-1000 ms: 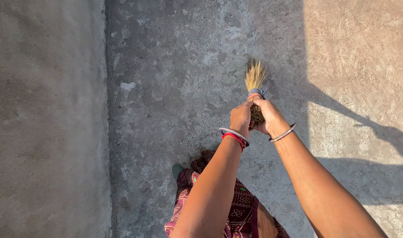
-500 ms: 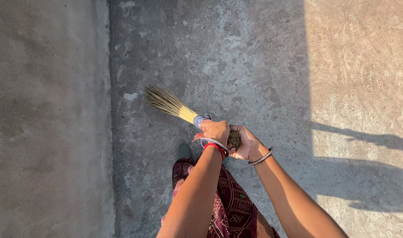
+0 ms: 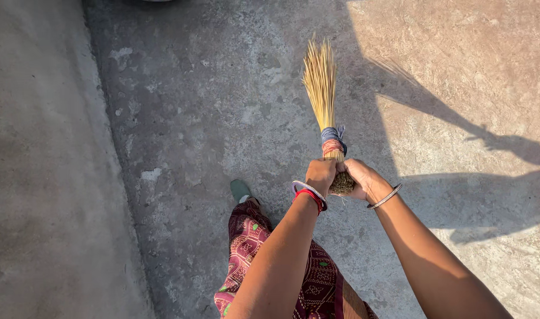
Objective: The person sweeps the concrete floor of an outdoor terrace using a straw broom, gathering small debris by moving the broom in short strokes across the surface.
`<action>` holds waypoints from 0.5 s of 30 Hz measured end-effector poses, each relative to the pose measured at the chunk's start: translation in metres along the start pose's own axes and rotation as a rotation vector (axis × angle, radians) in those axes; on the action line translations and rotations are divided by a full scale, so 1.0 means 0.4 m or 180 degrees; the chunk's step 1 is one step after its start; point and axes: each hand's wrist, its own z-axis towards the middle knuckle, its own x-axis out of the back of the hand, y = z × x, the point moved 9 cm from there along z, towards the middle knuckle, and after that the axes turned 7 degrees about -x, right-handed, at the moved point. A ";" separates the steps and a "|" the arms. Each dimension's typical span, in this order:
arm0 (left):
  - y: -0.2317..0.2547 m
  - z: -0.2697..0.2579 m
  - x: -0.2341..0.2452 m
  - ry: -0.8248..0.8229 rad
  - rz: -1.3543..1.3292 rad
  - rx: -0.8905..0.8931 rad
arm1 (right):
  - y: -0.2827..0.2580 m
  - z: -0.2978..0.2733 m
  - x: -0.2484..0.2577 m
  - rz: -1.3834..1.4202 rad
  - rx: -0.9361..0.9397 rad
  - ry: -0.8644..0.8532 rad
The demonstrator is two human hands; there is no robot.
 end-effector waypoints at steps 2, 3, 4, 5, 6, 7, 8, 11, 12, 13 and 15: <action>-0.031 0.062 0.010 0.0110 -0.0171 0.0190 | -0.026 0.044 -0.017 0.0159 -0.0008 0.0088; -0.043 0.091 0.028 0.0185 -0.0260 0.0296 | -0.036 0.073 -0.050 0.0241 -0.0016 0.0002; -0.039 0.117 0.051 0.0192 -0.0296 0.0216 | -0.045 0.093 -0.077 0.0322 -0.0022 -0.0085; -0.037 0.135 0.094 0.0222 -0.0341 0.0154 | -0.043 0.112 -0.118 0.0530 -0.0079 -0.0247; -0.028 0.147 0.143 0.0253 -0.0386 0.0092 | -0.039 0.134 -0.173 0.0738 -0.0138 -0.0407; -0.019 0.152 0.199 0.0271 -0.0230 0.0163 | -0.036 0.153 -0.237 0.0946 -0.0199 -0.0581; -0.006 0.152 0.258 0.0289 -0.0075 0.0236 | -0.015 0.170 -0.283 0.0734 -0.0352 -0.0454; 0.035 0.152 0.450 0.0761 0.0314 0.0568 | 0.034 0.197 -0.419 0.0436 -0.0680 -0.0782; 0.044 0.146 0.496 0.0983 0.0424 0.0706 | 0.032 0.196 -0.484 0.0553 -0.0738 -0.1364; 0.060 0.150 0.524 0.1060 0.0572 0.0841 | 0.013 0.187 -0.544 0.0653 -0.0778 -0.1952; 0.080 0.166 0.567 0.1212 0.0865 0.1107 | -0.041 0.221 -0.518 0.0863 -0.0754 -0.1120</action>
